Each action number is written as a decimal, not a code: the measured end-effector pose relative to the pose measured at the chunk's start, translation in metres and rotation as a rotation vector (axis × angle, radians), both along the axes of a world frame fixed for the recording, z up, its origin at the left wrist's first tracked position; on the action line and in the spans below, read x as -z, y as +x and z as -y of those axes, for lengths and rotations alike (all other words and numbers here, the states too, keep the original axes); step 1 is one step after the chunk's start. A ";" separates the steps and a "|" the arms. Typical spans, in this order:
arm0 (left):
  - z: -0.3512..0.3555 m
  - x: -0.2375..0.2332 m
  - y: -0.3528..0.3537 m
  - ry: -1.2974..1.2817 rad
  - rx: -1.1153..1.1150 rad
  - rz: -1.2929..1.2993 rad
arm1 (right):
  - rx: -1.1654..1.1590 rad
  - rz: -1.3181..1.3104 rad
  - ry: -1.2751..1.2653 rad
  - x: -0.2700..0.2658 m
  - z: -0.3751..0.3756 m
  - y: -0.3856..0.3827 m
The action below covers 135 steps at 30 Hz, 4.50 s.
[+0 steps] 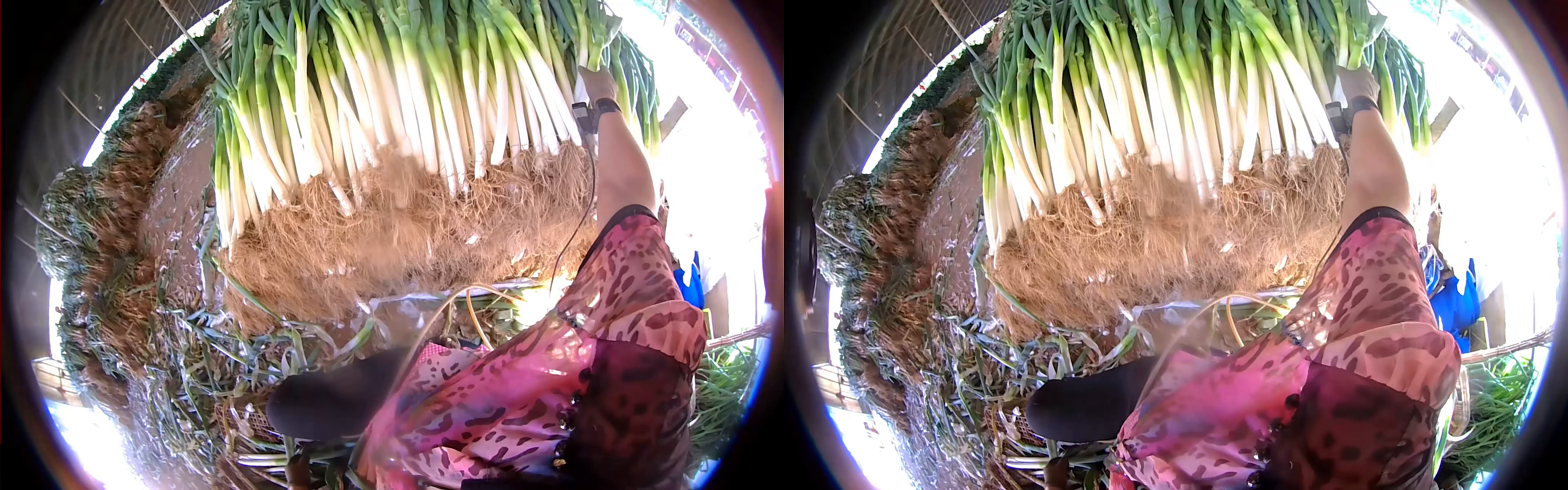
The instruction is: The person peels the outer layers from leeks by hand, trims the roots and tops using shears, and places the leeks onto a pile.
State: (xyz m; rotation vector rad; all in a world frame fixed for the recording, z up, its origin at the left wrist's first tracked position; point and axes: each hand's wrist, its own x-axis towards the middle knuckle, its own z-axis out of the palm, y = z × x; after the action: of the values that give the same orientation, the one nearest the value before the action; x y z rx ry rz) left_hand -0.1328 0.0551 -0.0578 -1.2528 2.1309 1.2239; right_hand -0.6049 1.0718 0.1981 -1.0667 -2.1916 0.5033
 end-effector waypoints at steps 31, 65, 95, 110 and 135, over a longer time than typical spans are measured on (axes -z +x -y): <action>-0.150 -0.017 -0.180 0.021 0.120 -0.082 | -0.212 0.351 0.431 -0.041 -0.037 -0.170; 0.022 -0.018 0.135 -0.229 0.052 0.694 | -2.717 0.585 0.368 0.102 0.911 0.222; 0.032 0.005 0.008 -0.372 -0.682 -0.421 | -2.267 1.038 -0.768 0.238 1.107 0.343; 0.123 0.046 0.087 -0.567 -0.637 -0.920 | -2.496 1.033 -0.956 0.237 1.103 0.345; 0.115 0.118 -0.005 -0.170 -0.894 -0.585 | -1.940 1.120 -0.907 0.296 1.112 0.313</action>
State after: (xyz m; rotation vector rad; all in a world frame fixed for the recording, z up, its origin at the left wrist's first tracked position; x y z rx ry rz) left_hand -0.1375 -0.0601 -0.1758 -2.2932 2.1011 1.9792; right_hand -0.2918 -0.0399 -0.0974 1.4463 -3.3937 2.1475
